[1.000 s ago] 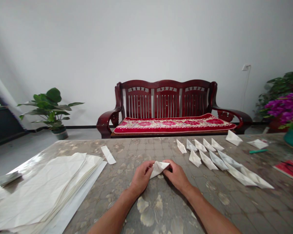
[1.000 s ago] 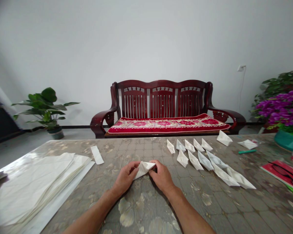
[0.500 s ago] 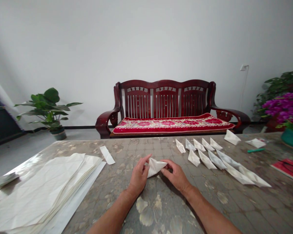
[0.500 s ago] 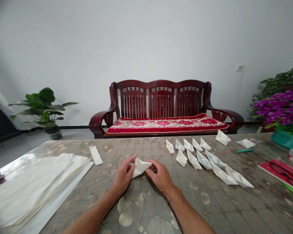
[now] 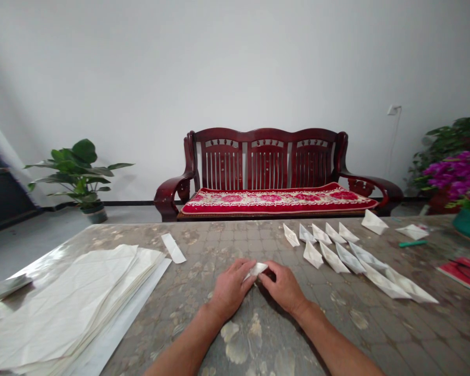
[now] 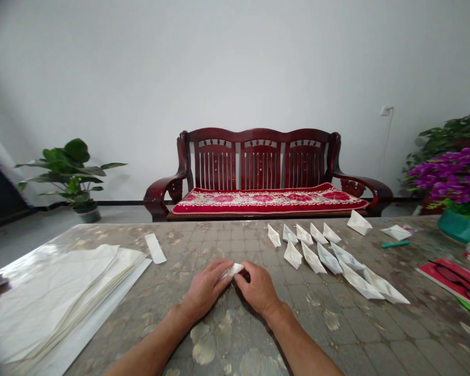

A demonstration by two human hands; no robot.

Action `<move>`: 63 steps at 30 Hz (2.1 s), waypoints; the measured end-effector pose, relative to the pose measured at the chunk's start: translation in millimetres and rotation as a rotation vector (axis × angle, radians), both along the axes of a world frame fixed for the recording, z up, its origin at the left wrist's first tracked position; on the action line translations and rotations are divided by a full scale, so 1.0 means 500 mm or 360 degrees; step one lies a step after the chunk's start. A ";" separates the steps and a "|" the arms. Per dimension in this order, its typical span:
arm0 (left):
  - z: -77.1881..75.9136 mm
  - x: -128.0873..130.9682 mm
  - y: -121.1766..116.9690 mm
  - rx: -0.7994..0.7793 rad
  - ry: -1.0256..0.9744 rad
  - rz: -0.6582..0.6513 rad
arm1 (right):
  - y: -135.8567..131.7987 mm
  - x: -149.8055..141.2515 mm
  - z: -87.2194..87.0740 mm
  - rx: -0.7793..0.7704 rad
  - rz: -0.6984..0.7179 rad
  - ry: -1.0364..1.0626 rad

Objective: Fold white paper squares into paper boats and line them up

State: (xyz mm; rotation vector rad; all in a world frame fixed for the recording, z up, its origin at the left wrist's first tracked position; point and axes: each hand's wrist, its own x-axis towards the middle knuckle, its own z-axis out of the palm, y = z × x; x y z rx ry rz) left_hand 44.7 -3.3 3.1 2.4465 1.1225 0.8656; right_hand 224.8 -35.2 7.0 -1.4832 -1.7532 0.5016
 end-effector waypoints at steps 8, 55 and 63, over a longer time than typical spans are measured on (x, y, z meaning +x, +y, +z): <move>0.004 0.007 -0.007 0.0178 0.0181 0.0010 | 0.001 -0.006 0.003 0.0078 -0.0011 -0.0029; 0.001 0.018 -0.002 -0.0107 0.0017 0.0256 | 0.011 0.006 -0.004 0.0155 -0.0039 -0.0347; -0.014 -0.008 0.001 0.0084 0.0221 -0.0100 | -0.003 0.020 0.005 0.0283 0.0157 -0.0688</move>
